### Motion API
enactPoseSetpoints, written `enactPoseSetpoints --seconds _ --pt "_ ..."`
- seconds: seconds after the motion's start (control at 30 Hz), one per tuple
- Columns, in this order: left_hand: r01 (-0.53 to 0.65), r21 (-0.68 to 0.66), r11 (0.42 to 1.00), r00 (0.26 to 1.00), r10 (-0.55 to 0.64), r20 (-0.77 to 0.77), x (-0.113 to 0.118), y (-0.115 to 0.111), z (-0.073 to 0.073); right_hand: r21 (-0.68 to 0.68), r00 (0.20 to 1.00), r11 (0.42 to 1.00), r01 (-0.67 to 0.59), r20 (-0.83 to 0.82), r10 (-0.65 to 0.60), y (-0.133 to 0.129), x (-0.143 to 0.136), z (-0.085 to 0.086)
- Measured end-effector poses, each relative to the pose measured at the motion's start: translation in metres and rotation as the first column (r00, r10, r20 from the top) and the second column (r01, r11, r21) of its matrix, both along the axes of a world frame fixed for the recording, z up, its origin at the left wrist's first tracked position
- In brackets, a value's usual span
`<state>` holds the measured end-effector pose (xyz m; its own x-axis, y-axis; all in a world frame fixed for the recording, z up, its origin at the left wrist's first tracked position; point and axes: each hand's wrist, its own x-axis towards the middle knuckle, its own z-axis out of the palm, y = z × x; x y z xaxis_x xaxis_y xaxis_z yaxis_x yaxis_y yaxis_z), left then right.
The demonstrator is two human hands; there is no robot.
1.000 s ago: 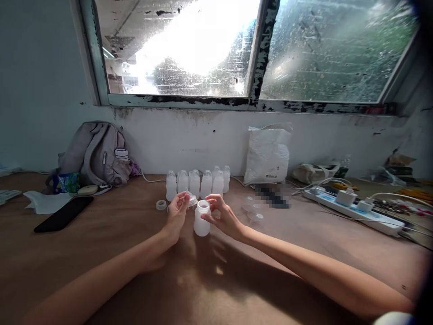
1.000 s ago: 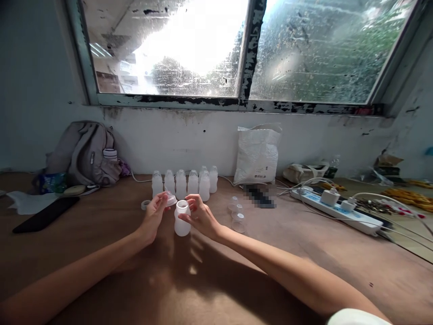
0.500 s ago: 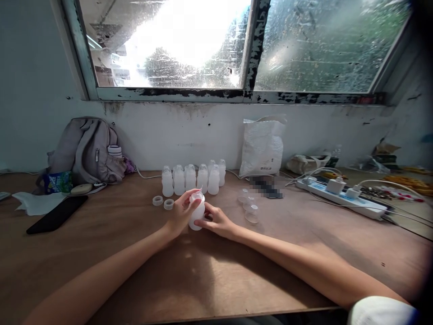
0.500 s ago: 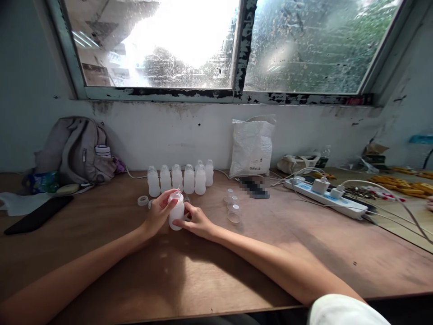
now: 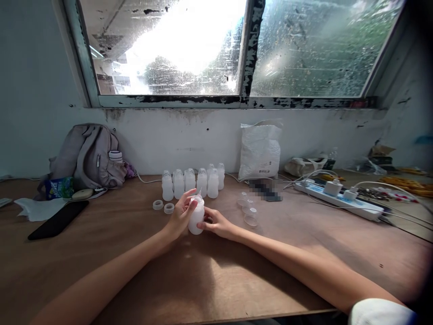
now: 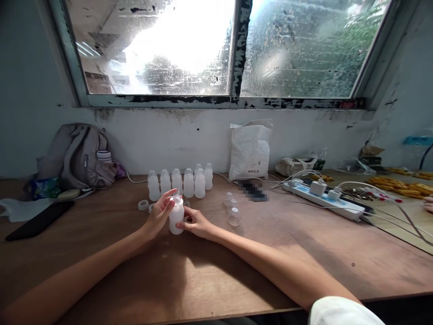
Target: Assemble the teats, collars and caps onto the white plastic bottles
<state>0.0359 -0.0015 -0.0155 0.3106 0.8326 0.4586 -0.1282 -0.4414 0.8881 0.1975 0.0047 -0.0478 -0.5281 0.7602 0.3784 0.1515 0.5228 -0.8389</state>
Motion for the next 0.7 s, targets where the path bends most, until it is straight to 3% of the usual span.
enactPoseSetpoints --seconds 0.3,0.47,0.6,0.7 --pt "0.002 0.091 0.996 0.999 0.003 -0.054 -0.003 0.001 -0.006 0.037 0.999 0.999 0.006 0.039 -0.007 -0.001 0.001 0.002" --pt "0.051 0.136 0.989 0.991 -0.033 -0.129 -0.005 -0.003 -0.019 0.177 0.988 0.982 0.068 0.123 -0.091 -0.011 0.003 0.006" --pt "0.024 0.169 0.985 0.992 -0.002 -0.127 -0.003 -0.002 -0.023 0.305 0.988 0.947 0.097 0.085 -0.129 -0.017 0.007 0.019" --pt "0.088 0.166 0.982 0.983 -0.059 -0.175 -0.004 0.001 -0.024 0.344 0.985 0.931 0.127 0.071 -0.16 -0.021 0.008 0.037"
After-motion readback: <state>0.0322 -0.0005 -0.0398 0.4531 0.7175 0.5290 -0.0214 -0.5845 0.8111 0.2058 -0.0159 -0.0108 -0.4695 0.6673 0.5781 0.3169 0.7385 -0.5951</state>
